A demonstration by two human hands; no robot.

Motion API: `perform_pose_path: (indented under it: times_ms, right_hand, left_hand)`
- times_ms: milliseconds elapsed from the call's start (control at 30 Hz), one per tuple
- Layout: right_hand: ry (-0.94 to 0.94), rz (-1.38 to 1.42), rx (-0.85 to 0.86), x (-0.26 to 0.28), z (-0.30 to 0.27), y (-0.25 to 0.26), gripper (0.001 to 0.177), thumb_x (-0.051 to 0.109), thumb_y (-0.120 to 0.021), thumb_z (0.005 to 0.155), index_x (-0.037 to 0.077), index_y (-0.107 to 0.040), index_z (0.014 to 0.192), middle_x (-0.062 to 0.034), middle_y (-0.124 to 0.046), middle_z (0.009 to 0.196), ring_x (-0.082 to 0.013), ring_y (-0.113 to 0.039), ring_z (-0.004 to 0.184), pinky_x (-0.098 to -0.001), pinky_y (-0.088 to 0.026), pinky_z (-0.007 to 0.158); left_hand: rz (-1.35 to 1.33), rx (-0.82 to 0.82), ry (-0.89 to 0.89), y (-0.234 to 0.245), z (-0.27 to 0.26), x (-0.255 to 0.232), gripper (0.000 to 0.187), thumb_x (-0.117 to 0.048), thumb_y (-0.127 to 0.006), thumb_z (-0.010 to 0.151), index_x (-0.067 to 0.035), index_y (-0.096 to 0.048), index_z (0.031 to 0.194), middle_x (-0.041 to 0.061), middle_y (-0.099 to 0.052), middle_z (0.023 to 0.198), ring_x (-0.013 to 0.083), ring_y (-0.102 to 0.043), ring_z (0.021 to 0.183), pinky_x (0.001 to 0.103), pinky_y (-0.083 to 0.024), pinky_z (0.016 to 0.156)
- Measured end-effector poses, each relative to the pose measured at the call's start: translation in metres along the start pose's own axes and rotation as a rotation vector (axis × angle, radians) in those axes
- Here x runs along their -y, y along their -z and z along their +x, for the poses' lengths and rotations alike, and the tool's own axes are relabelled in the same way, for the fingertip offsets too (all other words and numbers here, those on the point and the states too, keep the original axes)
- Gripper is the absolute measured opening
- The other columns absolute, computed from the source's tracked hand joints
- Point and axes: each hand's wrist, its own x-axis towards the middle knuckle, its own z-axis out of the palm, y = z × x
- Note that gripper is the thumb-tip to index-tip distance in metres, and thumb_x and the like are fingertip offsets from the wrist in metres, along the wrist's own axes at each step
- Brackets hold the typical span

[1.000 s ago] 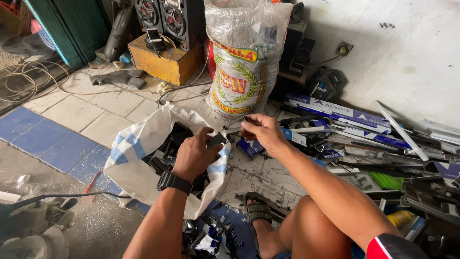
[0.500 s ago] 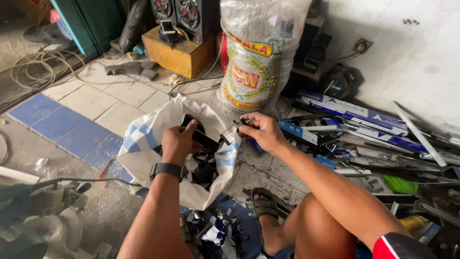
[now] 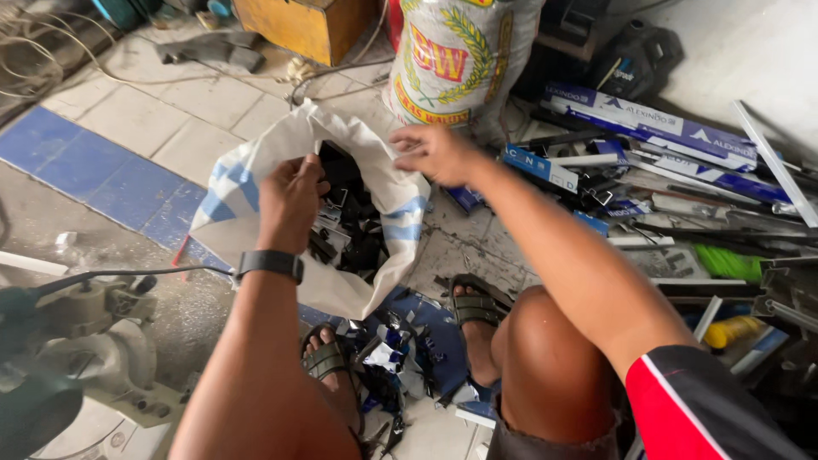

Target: The person sits on the floor and sorts through a pile of metal parts and packaging. They pick up small metal pieces, remove them from blue and white packaging, and place them into a large white sack. The person also handles longer metal profiles and places them into the sack.

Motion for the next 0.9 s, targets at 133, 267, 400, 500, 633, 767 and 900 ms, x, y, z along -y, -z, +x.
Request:
perform_pose_path:
  times_ms: [133,267,400,500,633,767,900]
  right_hand:
    - [-0.263,-0.098,0.028,-0.064,-0.009,0.068,0.039,0.019,-0.081,0.089,0.005,-0.071,0.124,-0.0104,-0.073,0.077,-0.012,-0.064,0.062,-0.0237,-0.054,0.058]
    - [-0.459,-0.377,-0.029,-0.156,-0.048,0.096,0.039,0.027,-0.085,0.085,0.011,-0.076,0.119,-0.0103,-0.077,0.077,-0.0214,-0.075,0.072,-0.0363,-0.059,0.068]
    - [-0.966,-0.107,-0.281,-0.213,-0.074,0.067,0.023,0.023,-0.072,0.099,0.011,-0.075,0.118,-0.0094,-0.075,0.105,-0.0206,-0.07,0.082,-0.0334,-0.053,0.069]
    - [-1.049,0.205,-0.515,-0.31,-0.079,0.032,0.019,0.014,-0.075,0.095,0.005,-0.077,0.112,-0.0135,-0.074,0.089,-0.0228,-0.07,0.07,-0.0329,-0.052,0.058]
    - [-1.034,0.593,-0.816,-0.361,-0.061,-0.019,0.03,0.017,-0.078,0.093,-0.001,-0.072,0.117,-0.0192,-0.073,0.113,-0.0316,-0.075,0.088,-0.04,-0.063,0.072]
    - [-1.083,0.573,-0.939,-0.37,-0.036,-0.043,0.031,0.016,-0.073,0.099,-0.005,-0.068,0.121,-0.0199,-0.07,0.096,-0.0267,-0.068,0.076,-0.037,-0.057,0.06]
    - [-1.016,0.569,-0.966,-0.347,-0.049,-0.028,0.013,0.001,-0.066,0.097,0.0,-0.067,0.11,-0.0175,-0.065,0.09,-0.0258,-0.06,0.07,-0.0412,-0.051,0.058]
  left_hand:
    - [0.376,0.142,-0.144,0.018,-0.028,-0.033,0.039,-0.036,-0.048,0.114,-0.003,-0.069,0.119,0.008,-0.074,0.088,0.027,-0.074,0.089,0.044,-0.056,0.071]
    - [0.73,0.204,-0.144,0.015,-0.059,-0.052,0.032,-0.042,-0.059,0.103,-0.019,-0.075,0.119,0.006,-0.076,0.083,0.036,-0.073,0.089,0.053,-0.056,0.078]
    - [0.814,0.314,-0.087,0.013,-0.094,-0.042,0.033,-0.041,-0.062,0.089,-0.03,-0.075,0.118,-0.005,-0.082,0.102,0.0165,-0.079,0.086,0.035,-0.06,0.074]
    - [0.844,0.402,-0.058,0.023,-0.099,0.004,0.036,-0.047,-0.066,0.085,-0.043,-0.076,0.119,-0.016,-0.087,0.097,0.0009,-0.085,0.079,0.023,-0.068,0.072]
    - [1.116,0.876,0.342,0.019,-0.081,0.075,0.05,-0.056,-0.068,0.092,-0.056,-0.057,0.141,-0.022,-0.073,0.131,-0.0032,-0.069,0.125,0.016,-0.051,0.113]
    - [1.231,0.692,0.381,0.001,-0.094,0.07,0.027,-0.054,-0.058,0.088,-0.063,-0.071,0.11,-0.036,-0.078,0.097,-0.0103,-0.067,0.114,0.01,-0.05,0.097]
    - [1.001,0.524,0.06,-0.015,-0.093,0.007,0.029,-0.05,-0.065,0.087,-0.055,-0.076,0.114,-0.029,-0.081,0.103,-0.0041,-0.081,0.087,0.022,-0.065,0.075]
